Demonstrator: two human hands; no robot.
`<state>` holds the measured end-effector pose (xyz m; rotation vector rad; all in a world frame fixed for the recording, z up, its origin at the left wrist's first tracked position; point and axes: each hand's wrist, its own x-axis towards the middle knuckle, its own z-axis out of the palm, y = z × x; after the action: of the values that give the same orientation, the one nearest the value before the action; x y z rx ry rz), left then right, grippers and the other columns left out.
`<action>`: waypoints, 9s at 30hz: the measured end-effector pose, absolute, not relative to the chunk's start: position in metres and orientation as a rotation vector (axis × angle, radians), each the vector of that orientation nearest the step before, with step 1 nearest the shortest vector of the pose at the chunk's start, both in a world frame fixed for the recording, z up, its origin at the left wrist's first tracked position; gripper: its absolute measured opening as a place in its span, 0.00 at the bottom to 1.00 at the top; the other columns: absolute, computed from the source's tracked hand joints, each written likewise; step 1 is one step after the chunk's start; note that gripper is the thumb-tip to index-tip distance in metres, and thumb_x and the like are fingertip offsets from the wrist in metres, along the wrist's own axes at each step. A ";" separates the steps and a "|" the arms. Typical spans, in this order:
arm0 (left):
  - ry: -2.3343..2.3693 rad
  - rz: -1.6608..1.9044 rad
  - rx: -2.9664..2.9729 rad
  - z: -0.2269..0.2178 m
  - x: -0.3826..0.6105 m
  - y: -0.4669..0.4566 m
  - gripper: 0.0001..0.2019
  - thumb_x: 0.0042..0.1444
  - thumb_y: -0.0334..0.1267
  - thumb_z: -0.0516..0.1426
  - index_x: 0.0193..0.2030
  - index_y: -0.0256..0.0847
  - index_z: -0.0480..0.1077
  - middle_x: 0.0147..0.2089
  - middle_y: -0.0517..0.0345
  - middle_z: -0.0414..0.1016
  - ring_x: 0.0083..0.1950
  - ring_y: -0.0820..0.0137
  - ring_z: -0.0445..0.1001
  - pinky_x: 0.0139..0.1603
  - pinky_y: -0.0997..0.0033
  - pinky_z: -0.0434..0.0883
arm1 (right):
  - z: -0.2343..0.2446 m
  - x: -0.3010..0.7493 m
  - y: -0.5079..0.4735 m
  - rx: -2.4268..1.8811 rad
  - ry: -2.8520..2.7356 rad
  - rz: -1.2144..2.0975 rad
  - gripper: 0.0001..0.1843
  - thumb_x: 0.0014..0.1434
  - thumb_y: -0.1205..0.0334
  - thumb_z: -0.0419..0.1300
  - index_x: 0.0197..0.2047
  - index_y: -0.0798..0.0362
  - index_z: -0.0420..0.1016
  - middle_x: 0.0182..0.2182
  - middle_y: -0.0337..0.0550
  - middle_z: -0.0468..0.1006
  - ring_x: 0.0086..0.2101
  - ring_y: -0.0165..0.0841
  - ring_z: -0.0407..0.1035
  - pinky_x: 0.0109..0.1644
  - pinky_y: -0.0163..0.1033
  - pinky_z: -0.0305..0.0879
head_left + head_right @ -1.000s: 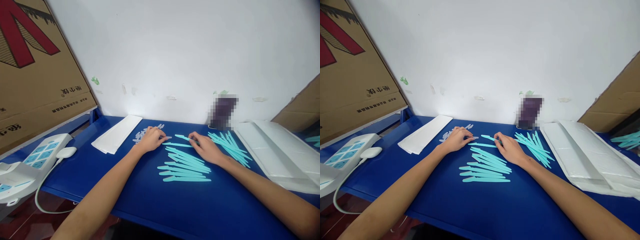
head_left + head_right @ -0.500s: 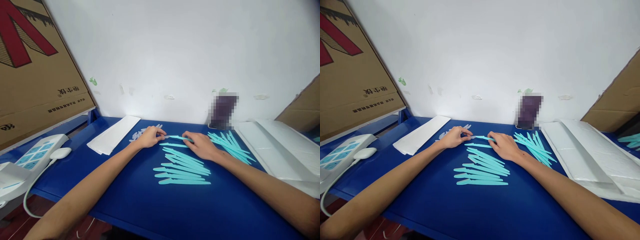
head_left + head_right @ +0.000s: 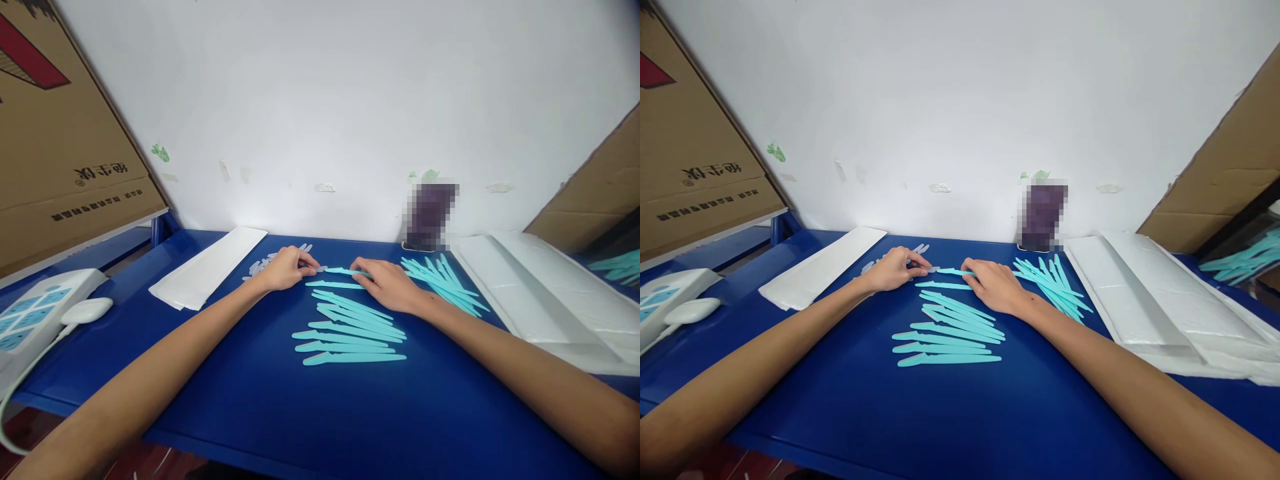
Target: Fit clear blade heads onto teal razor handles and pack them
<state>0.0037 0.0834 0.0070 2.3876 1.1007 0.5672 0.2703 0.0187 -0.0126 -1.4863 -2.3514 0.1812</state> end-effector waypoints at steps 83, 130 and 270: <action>1.030 1.088 2.896 -0.008 -0.020 0.052 0.16 0.66 0.52 0.60 0.41 0.41 0.79 0.35 0.57 0.81 0.37 0.66 0.72 0.42 0.65 0.61 | -0.014 0.274 0.002 -1.205 -2.256 0.158 0.09 0.73 0.56 0.46 0.42 0.49 0.61 0.24 0.34 0.67 0.23 0.32 0.59 0.32 0.38 0.53; 0.952 0.833 2.753 0.013 -0.018 0.035 0.15 0.71 0.38 0.51 0.58 0.41 0.73 0.44 0.51 0.79 0.44 0.64 0.75 0.44 0.64 0.69 | 0.040 0.267 -0.007 -1.566 -2.632 0.542 0.11 0.62 0.51 0.60 0.35 0.48 0.78 0.24 0.40 0.75 0.24 0.33 0.66 0.28 0.40 0.56; 1.281 0.277 2.845 0.009 -0.038 0.056 0.23 0.72 0.42 0.44 0.66 0.38 0.69 0.66 0.45 0.73 0.72 0.51 0.63 0.70 0.41 0.57 | 0.067 0.245 -0.032 -1.536 -2.740 0.618 0.17 0.62 0.45 0.56 0.40 0.49 0.77 0.32 0.44 0.80 0.29 0.35 0.69 0.32 0.40 0.57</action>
<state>-0.0381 0.0556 0.0086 2.8448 1.2809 0.2771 0.2455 -0.0321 0.0673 -1.5363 -2.7401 0.6184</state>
